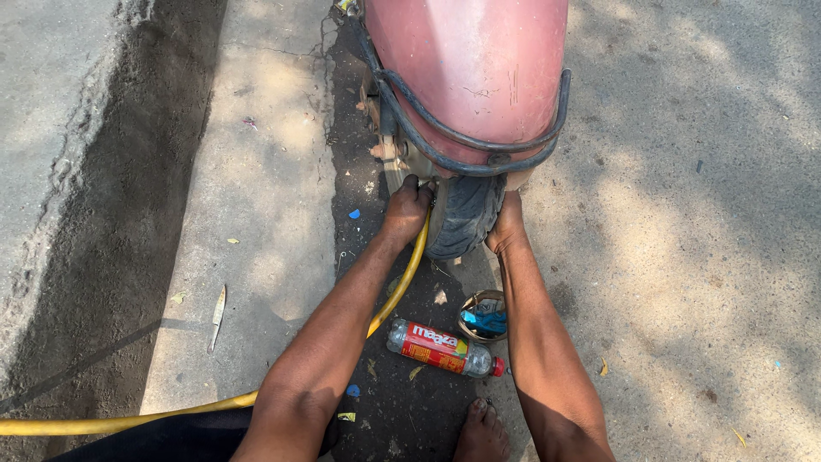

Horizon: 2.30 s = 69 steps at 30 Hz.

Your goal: The person sits on the ground next to a parked scooter and washes its front tire. They pour water from a plastic bottle over the tire while rubbing it by hand, then handle a screwdriver and a small bowl of items before pouring more water on the tire.

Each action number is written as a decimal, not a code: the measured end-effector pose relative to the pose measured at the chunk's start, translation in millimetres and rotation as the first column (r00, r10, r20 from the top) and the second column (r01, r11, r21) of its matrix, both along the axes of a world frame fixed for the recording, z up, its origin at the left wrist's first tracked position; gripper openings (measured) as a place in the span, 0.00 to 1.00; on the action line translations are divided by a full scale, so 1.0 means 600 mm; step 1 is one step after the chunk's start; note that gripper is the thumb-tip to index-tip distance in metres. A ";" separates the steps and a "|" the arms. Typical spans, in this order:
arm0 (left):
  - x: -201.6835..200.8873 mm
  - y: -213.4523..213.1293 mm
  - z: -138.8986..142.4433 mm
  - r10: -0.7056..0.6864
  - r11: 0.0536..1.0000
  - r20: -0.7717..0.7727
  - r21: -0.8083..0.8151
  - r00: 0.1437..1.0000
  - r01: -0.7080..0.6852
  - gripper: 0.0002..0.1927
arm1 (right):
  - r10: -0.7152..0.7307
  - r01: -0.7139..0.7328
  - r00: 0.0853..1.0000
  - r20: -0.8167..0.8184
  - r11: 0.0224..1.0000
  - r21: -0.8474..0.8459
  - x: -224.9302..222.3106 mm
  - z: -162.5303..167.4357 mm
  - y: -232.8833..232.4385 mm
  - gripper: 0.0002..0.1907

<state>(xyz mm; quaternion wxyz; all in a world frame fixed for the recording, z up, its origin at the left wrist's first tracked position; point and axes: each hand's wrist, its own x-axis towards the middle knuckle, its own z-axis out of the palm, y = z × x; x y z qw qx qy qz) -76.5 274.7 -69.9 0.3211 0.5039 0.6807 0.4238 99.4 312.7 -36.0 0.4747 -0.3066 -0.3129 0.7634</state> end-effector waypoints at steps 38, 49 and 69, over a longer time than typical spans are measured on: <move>-0.001 0.001 0.008 -0.003 0.999 0.005 -0.034 1.000 0.003 0.18 | -0.010 0.009 1.000 0.029 1.000 0.014 0.001 0.002 -0.002 0.38; -0.001 0.002 0.007 -0.001 0.994 0.008 -0.106 1.000 0.002 0.19 | -0.013 0.013 1.000 0.010 1.000 -0.024 0.001 0.004 -0.002 0.43; -0.002 0.006 0.004 -0.024 0.993 -0.041 -0.120 0.999 0.018 0.18 | -0.022 0.022 0.999 0.043 1.000 -0.017 0.000 0.005 -0.001 0.41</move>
